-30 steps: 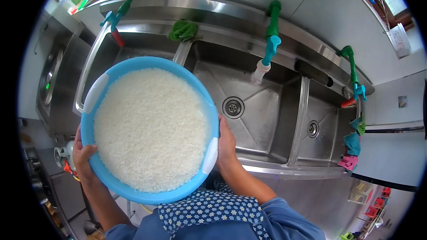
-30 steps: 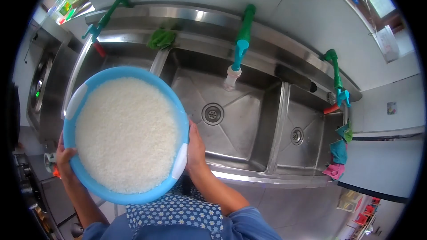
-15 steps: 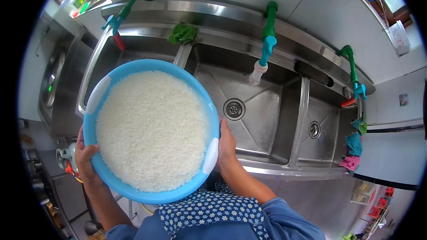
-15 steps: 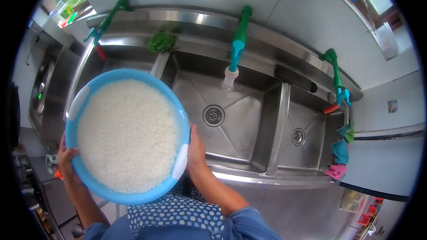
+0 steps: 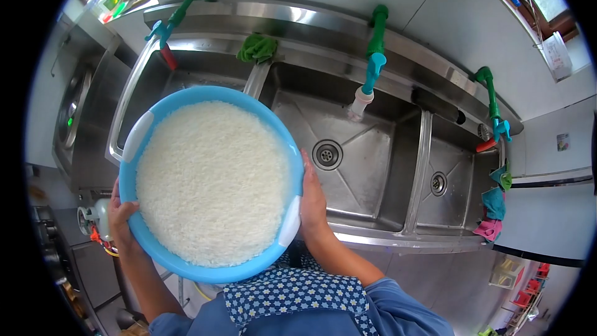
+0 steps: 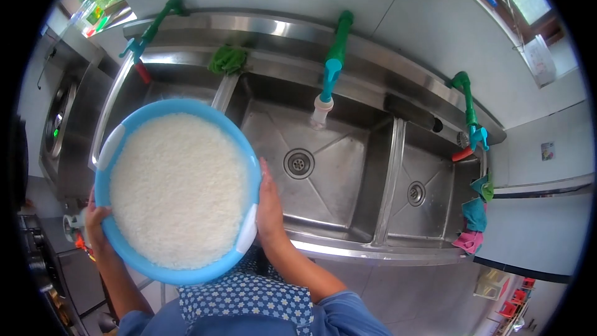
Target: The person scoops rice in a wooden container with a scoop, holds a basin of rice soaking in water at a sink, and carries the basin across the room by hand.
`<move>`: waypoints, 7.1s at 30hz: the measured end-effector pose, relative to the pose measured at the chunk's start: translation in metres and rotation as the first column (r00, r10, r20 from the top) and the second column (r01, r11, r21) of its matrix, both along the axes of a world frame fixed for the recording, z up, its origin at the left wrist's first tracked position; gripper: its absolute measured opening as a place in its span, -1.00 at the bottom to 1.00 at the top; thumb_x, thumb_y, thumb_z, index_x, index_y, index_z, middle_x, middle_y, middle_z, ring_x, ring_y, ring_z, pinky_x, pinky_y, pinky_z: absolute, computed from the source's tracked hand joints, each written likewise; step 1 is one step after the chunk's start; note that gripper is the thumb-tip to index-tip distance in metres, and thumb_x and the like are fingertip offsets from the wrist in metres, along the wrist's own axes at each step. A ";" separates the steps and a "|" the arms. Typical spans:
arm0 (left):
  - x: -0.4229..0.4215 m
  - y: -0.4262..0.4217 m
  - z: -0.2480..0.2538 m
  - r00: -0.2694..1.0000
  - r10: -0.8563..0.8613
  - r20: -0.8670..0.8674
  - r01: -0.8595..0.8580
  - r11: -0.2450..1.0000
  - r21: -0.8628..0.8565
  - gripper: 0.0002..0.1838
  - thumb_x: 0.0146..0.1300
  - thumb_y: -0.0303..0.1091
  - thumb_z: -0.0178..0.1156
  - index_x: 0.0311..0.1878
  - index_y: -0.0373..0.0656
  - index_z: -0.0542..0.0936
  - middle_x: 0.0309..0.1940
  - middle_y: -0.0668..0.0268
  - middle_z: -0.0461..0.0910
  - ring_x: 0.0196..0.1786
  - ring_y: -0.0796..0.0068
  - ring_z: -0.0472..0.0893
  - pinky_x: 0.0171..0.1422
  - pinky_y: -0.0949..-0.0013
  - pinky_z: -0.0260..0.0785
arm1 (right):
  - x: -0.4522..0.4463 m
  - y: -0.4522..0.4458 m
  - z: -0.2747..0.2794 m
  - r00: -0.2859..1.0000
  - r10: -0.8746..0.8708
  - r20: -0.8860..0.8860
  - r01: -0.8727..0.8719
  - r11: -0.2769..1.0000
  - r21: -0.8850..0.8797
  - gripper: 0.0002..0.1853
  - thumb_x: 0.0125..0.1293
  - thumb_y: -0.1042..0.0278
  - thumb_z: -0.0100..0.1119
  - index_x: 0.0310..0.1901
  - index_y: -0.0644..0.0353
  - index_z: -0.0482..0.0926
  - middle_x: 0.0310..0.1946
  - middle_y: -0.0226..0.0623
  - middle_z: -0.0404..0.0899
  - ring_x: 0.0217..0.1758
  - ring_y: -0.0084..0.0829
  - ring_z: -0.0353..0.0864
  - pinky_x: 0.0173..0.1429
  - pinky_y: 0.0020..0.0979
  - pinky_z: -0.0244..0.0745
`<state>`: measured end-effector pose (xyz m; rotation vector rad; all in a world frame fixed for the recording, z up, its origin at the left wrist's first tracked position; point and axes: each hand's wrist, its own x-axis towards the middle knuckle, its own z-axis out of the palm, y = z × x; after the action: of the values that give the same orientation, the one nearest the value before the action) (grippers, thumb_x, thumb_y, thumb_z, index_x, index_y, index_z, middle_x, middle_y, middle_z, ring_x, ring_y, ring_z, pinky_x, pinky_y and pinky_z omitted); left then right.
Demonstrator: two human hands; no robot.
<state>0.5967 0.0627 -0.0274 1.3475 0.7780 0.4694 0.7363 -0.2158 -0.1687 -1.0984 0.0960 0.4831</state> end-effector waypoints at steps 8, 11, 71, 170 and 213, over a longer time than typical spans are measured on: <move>-0.001 0.004 -0.006 0.999 0.026 0.024 -0.025 1.000 -0.012 -0.17 -0.30 -0.43 0.07 0.26 -0.38 0.32 -0.03 0.06 0.54 -0.01 0.23 0.59 0.18 0.34 0.44 | 0.005 0.002 -0.002 0.993 0.059 0.105 -0.055 0.998 -0.040 -0.32 0.54 -0.06 -0.37 0.46 0.33 -0.03 0.51 -0.14 -0.09 0.56 -0.30 -0.11 0.57 -0.36 -0.22; 0.003 0.001 -0.004 0.998 0.035 0.046 -0.033 0.999 -0.027 -0.15 -0.31 -0.44 0.06 0.27 -0.39 0.31 -0.01 0.05 0.54 0.01 0.22 0.58 0.19 0.33 0.44 | 0.009 0.000 0.000 0.988 0.094 0.124 -0.087 0.994 -0.059 -0.30 0.54 -0.08 -0.37 0.46 0.32 -0.05 0.52 -0.12 -0.11 0.57 -0.29 -0.13 0.57 -0.35 -0.24; 0.007 -0.021 0.003 0.993 0.099 0.057 -0.101 0.994 0.029 -0.13 -0.31 -0.46 0.01 0.30 -0.37 0.31 -0.03 0.04 0.52 -0.02 0.22 0.58 0.12 0.32 0.49 | 0.023 -0.002 0.017 0.961 0.210 0.182 -0.180 0.969 -0.168 -0.30 0.53 -0.12 -0.37 0.47 0.27 -0.01 0.50 -0.12 -0.04 0.56 -0.29 -0.09 0.56 -0.35 -0.20; 0.002 -0.023 0.004 0.989 0.134 0.068 -0.137 0.990 0.038 -0.10 -0.35 -0.47 0.03 0.31 -0.39 0.30 0.06 0.08 0.49 0.10 0.25 0.53 0.26 0.35 0.38 | 0.048 -0.001 0.001 0.739 0.319 0.593 -0.035 0.898 -0.439 -0.46 0.55 0.15 -0.36 0.38 0.38 0.18 0.45 -0.05 0.12 0.55 -0.19 0.00 0.56 -0.32 -0.18; -0.006 -0.029 -0.003 0.987 0.140 0.082 -0.155 0.966 0.209 -0.14 -0.25 -0.47 0.08 0.32 -0.44 0.29 0.11 0.05 0.49 0.12 0.25 0.55 0.29 0.31 0.33 | 0.052 -0.001 -0.007 0.796 0.277 0.538 -0.122 0.944 -0.305 -0.48 0.55 0.16 -0.32 0.39 0.32 0.19 0.46 -0.12 0.11 0.55 -0.25 -0.01 0.57 -0.34 -0.20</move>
<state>0.5905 0.0341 -0.0307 1.4711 0.7930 0.7299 0.7887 -0.2169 -0.1755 -1.4813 -0.5163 0.3109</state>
